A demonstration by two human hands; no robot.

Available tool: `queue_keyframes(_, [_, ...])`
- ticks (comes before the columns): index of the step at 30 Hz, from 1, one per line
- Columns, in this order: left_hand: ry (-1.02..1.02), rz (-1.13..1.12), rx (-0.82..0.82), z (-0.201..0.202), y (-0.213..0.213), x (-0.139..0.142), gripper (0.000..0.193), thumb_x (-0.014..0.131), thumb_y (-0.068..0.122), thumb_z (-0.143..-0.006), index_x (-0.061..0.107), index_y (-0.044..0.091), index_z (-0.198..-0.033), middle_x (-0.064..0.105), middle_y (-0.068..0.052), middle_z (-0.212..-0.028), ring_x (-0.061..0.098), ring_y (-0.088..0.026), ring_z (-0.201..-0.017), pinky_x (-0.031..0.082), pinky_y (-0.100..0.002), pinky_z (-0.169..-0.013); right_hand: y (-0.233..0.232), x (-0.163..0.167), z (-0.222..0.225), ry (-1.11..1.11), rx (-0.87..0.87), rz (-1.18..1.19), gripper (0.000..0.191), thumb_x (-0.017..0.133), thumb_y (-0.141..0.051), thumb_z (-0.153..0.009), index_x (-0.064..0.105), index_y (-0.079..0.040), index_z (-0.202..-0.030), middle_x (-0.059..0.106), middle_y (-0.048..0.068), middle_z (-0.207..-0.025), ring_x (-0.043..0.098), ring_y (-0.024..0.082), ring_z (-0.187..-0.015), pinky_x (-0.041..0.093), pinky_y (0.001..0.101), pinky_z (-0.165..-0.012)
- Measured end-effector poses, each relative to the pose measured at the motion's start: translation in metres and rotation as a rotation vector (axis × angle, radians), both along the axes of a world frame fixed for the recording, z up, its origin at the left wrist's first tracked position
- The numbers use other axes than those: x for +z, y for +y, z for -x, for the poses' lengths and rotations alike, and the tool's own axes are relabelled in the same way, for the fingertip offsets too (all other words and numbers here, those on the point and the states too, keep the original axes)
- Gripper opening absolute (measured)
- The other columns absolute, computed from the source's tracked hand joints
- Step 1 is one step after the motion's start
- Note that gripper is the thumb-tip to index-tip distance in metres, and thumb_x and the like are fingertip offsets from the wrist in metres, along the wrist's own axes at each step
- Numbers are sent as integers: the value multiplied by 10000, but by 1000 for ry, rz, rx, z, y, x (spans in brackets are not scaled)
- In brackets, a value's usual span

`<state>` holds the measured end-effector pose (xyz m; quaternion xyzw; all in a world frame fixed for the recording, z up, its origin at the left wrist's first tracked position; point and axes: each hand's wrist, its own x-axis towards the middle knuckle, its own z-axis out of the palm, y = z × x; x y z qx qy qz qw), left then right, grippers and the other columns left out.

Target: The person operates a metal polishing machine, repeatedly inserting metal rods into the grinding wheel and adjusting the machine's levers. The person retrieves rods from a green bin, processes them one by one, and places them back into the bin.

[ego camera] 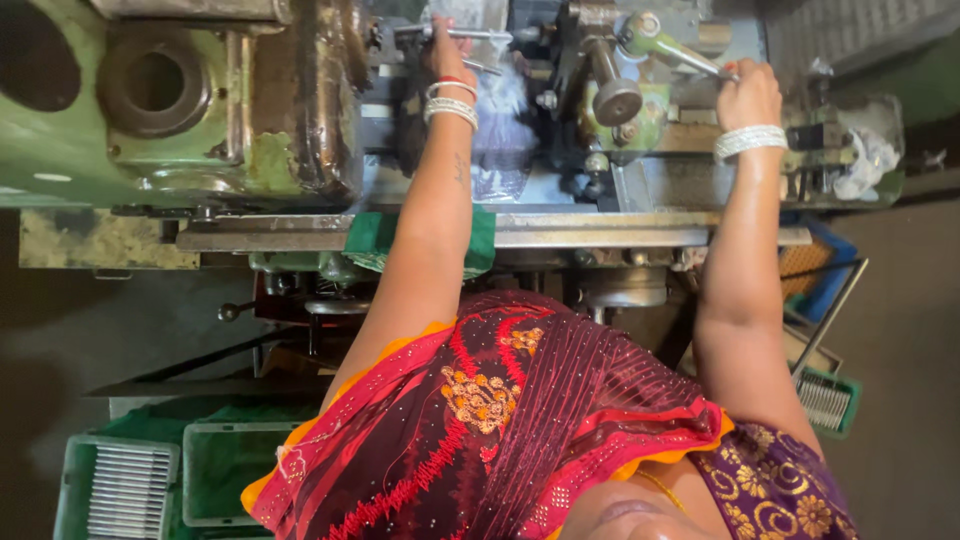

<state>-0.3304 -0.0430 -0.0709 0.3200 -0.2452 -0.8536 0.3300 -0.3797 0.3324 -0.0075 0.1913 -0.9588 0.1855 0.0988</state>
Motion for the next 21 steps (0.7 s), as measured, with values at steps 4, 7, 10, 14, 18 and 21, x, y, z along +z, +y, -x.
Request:
queue_keyframes(4, [55,-55,-90,2,-2,-1,597,636,508,-986,697,-32,-1234,681,-152,-1284,658,-239,-1163,521,-355,-1017,-11,-11,-26,27,-114,-9,150,594,-120,-1050,659,-8,-1125,626,307,-1052,640,501,-915,499,585,-795])
queue_keyframes(7, [56,-55,-83,2,-3,-2,573,642,497,-968,699,-9,-1231,676,-125,-1308,638,-235,-1166,507,-346,-1003,-20,-15,-44,27,-189,0,135,605,-108,-1045,624,-18,-1144,603,280,-1042,633,500,-888,493,589,-767])
queue_keyframes(10, [48,-73,-85,3,-3,-3,551,658,485,-963,685,1,-1225,663,-118,-1303,630,-238,-1169,500,-359,-998,-18,-10,-46,21,-182,106,162,571,-20,-962,585,-13,-1123,530,289,-1137,644,491,-857,515,554,-761])
queue_keyframes(14, [41,-106,-91,4,-3,-3,524,655,478,-961,682,41,-1251,644,-97,-1317,597,-214,-1176,476,-339,-994,0,3,-23,148,38,120,369,521,75,-909,609,-30,-1252,520,287,-1161,626,511,-962,513,548,-848])
queue_keyframes(18, [23,-91,-96,4,-2,0,531,672,469,-959,677,41,-1274,628,-99,-1296,577,-216,-1167,471,-356,-998,4,9,-2,116,94,86,190,551,34,-968,624,-19,-1136,605,261,-1134,623,494,-1037,498,555,-909])
queue_keyframes(21, [12,-91,-107,4,-1,1,557,657,481,-969,668,33,-1300,633,-99,-1279,572,-216,-1165,470,-359,-998,-3,1,-10,155,66,41,123,585,1,-991,644,-27,-1095,628,262,-1082,624,474,-996,487,552,-878])
